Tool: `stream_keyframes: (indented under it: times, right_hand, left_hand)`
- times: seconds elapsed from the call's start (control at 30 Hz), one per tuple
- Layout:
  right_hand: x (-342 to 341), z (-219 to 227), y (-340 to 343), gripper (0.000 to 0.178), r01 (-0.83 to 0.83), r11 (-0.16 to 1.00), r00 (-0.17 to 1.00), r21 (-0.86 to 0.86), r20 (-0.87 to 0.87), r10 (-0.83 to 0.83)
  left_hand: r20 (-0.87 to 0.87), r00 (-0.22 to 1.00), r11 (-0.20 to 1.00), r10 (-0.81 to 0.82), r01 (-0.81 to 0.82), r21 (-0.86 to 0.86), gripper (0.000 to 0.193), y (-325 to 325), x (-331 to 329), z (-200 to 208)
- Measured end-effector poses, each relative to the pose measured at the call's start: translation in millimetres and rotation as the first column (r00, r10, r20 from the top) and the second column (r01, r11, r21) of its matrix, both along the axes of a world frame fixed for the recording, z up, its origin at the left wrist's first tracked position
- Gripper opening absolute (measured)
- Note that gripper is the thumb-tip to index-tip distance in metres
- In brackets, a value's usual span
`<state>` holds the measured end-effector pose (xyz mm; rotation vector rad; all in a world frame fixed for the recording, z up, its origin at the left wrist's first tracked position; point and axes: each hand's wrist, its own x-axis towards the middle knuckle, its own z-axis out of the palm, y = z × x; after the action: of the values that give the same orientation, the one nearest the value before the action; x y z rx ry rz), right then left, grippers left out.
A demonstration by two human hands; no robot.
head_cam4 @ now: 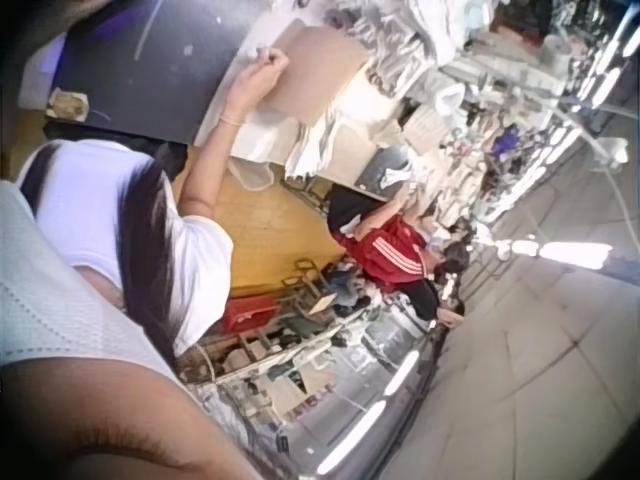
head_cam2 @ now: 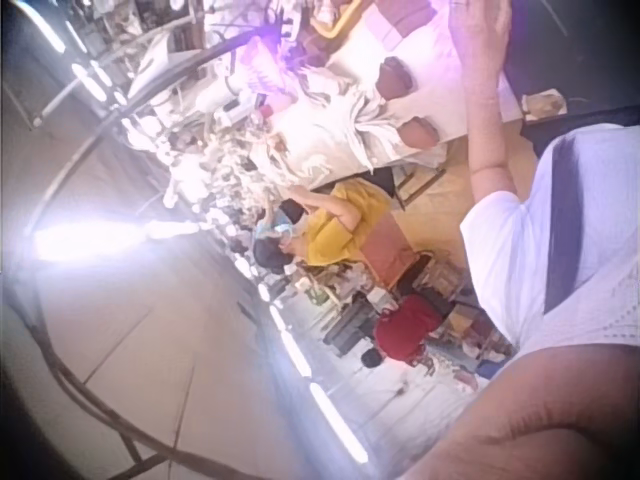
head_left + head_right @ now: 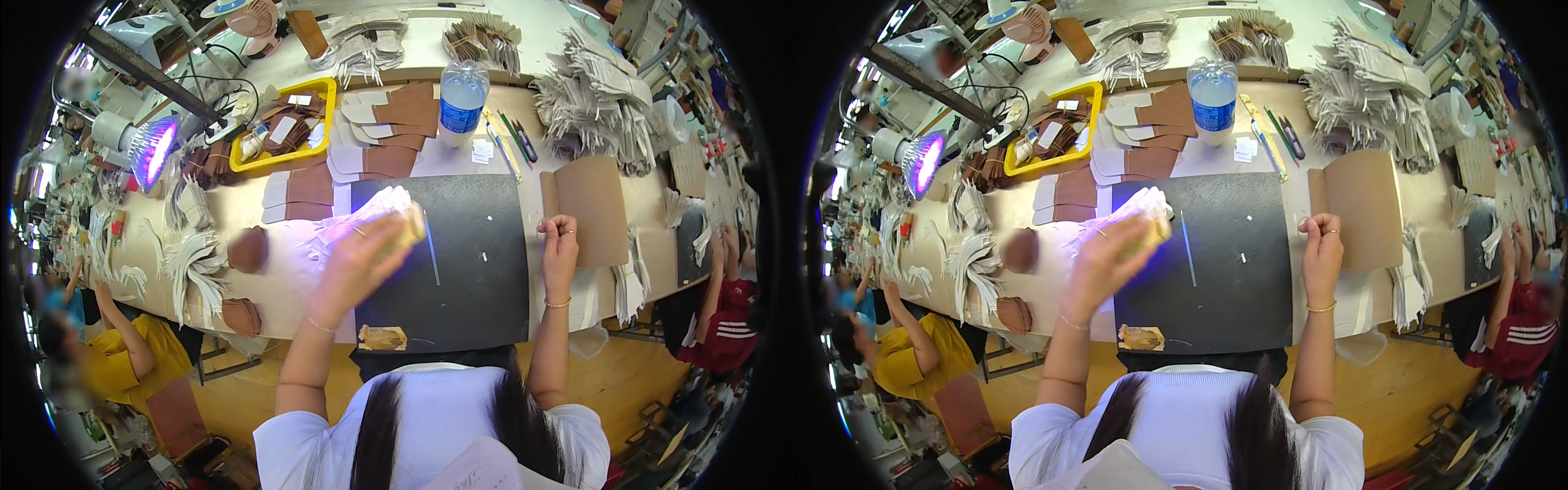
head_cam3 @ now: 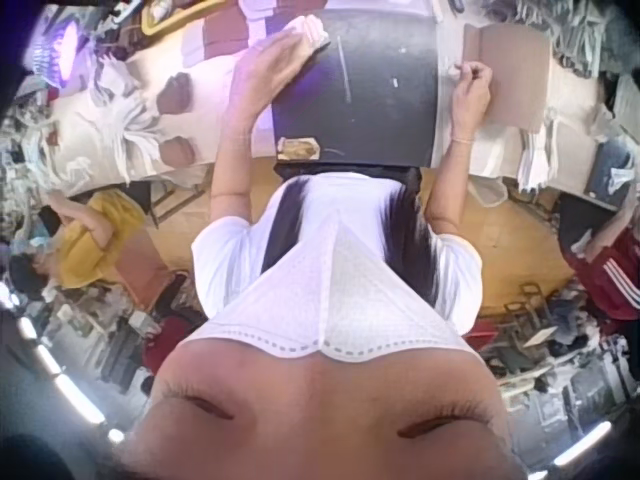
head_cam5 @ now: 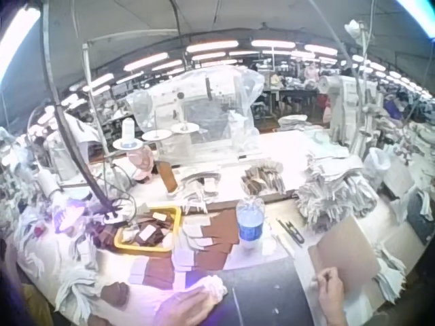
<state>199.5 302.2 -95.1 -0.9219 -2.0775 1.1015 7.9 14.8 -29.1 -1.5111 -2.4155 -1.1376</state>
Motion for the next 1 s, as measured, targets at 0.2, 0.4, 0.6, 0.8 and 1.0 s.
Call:
stream_keyframes:
  times: [0.2,0.4,0.6,0.8,1.0]
  right_hand:
    - [-22,-14,-20,0.014,-0.212,0.941,0.944,-0.265,-0.304,0.127]
    - [-33,26,-74,0.025,-0.568,0.576,0.82,-0.588,-0.463,0.336]
    - [-46,20,-116,0.025,-0.625,0.728,0.774,0.282,0.35,0.528]
    - [-46,18,-113,0.028,-0.655,0.689,0.73,0.31,0.495,0.471]
    - [-30,8,-74,0.025,-0.494,0.776,0.84,0.392,0.444,0.31]
  left_hand:
    - [0.087,0.966,0.954,-0.245,0.256,-0.158,0.048,20,50,-19]
    - [0.029,0.974,0.953,0.224,-0.212,-0.216,0.06,-15,-38,-31]
    - [0.385,0.91,0.821,0.155,0.098,-0.562,0.082,-26,-86,-25]
    - [0.335,0.916,0.765,0.218,0.052,-0.642,0.102,-18,-80,-26]
    - [-0.077,0.989,0.725,0.127,-0.145,-0.673,0.071,-17,-38,-28]
